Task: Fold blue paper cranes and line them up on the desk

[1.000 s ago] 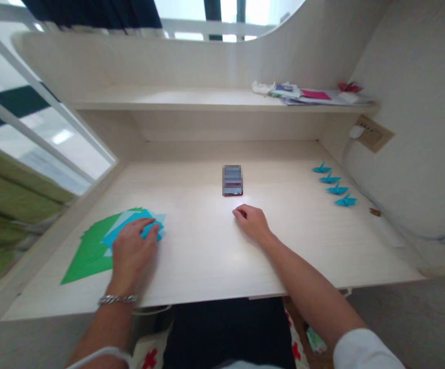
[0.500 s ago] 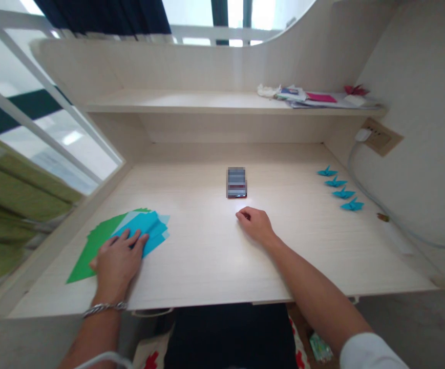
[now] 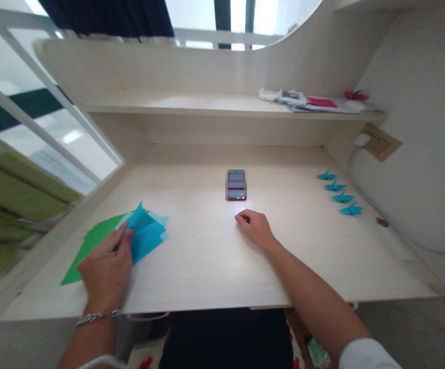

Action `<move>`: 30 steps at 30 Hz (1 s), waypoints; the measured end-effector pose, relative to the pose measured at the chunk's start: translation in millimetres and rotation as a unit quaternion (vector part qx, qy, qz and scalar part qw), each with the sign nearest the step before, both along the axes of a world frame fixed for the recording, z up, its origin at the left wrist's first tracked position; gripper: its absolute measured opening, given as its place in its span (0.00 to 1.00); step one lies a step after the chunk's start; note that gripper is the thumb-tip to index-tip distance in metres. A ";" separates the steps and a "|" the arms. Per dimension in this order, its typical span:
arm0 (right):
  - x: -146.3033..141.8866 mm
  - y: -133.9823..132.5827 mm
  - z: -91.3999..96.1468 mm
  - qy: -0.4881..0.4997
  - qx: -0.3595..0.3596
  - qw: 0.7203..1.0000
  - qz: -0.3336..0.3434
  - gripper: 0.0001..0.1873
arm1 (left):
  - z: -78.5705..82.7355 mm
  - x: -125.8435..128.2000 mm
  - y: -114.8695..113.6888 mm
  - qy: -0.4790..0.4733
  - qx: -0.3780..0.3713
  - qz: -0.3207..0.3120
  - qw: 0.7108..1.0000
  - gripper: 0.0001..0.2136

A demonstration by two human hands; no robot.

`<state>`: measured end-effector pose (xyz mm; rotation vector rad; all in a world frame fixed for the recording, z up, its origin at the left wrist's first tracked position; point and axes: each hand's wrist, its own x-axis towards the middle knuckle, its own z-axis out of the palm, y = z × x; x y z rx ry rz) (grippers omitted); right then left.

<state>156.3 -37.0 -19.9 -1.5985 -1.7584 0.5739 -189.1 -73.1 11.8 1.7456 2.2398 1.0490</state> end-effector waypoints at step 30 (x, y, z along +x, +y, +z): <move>15.5 14.1 -6.4 0.375 -0.130 0.918 0.016 0.16 | -14.7 167.1 61.6 -0.520 -0.157 -0.250 0.802 0.38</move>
